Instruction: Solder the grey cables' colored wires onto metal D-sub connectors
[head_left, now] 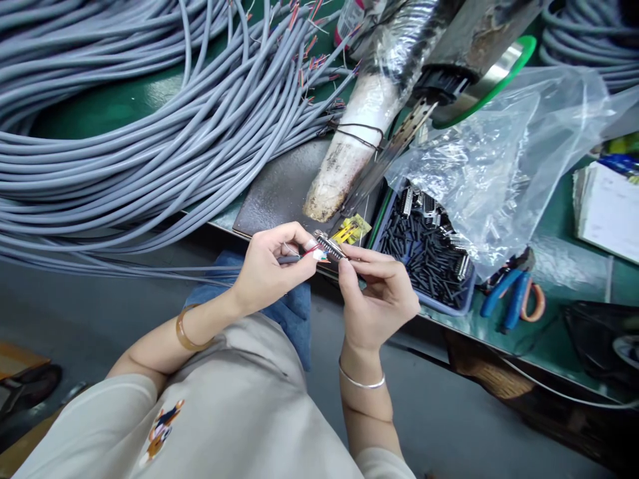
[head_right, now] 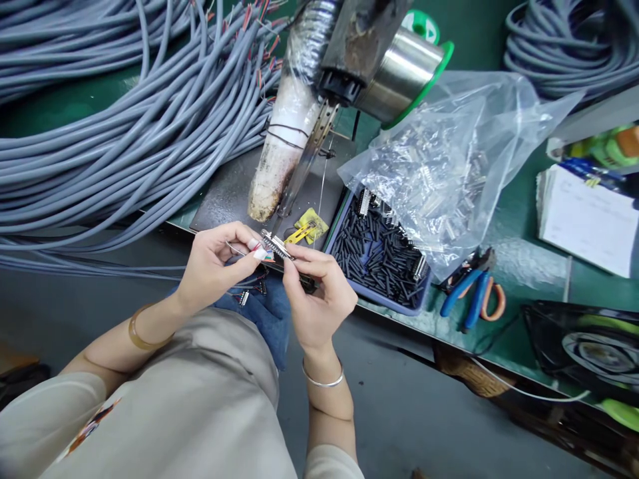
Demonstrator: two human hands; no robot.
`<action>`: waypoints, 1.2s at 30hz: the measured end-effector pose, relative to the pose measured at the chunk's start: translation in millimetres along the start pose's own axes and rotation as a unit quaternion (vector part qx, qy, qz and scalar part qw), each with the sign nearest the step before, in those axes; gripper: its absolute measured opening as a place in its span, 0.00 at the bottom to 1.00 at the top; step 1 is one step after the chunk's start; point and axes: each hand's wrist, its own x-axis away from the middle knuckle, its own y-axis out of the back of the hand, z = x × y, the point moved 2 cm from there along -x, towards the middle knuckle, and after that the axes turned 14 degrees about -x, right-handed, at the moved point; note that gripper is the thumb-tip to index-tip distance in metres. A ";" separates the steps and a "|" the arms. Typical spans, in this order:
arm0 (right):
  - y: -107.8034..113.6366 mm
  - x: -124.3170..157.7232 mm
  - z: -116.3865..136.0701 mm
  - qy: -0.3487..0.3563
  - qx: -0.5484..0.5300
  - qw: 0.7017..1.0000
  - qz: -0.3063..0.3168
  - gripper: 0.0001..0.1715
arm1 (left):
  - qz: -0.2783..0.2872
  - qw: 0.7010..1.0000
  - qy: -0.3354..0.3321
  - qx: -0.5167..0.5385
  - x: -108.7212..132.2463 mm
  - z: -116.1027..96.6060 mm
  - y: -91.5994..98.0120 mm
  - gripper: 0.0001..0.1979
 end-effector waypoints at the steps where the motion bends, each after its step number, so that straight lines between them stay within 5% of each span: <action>1: -0.7 0.5 0.2 0.005 0.006 1.000 0.003 0.08 | -0.003 1.000 0.001 0.007 -0.1 0.3 -0.1 0.06; 8: -5.2 4.5 1.1 0.121 0.111 0.986 0.030 0.11 | -0.030 0.999 -0.006 0.008 -2.2 -0.1 -4.1 0.07; 30: -6.4 -0.6 6.1 0.174 0.160 0.971 0.038 0.12 | -0.060 0.995 -0.052 -0.057 -4.8 -8.2 -5.9 0.06; 36: -1.9 4.4 1.7 0.218 0.183 0.956 0.075 0.10 | -0.026 0.997 -0.021 -0.064 -4.8 -6.0 -3.9 0.06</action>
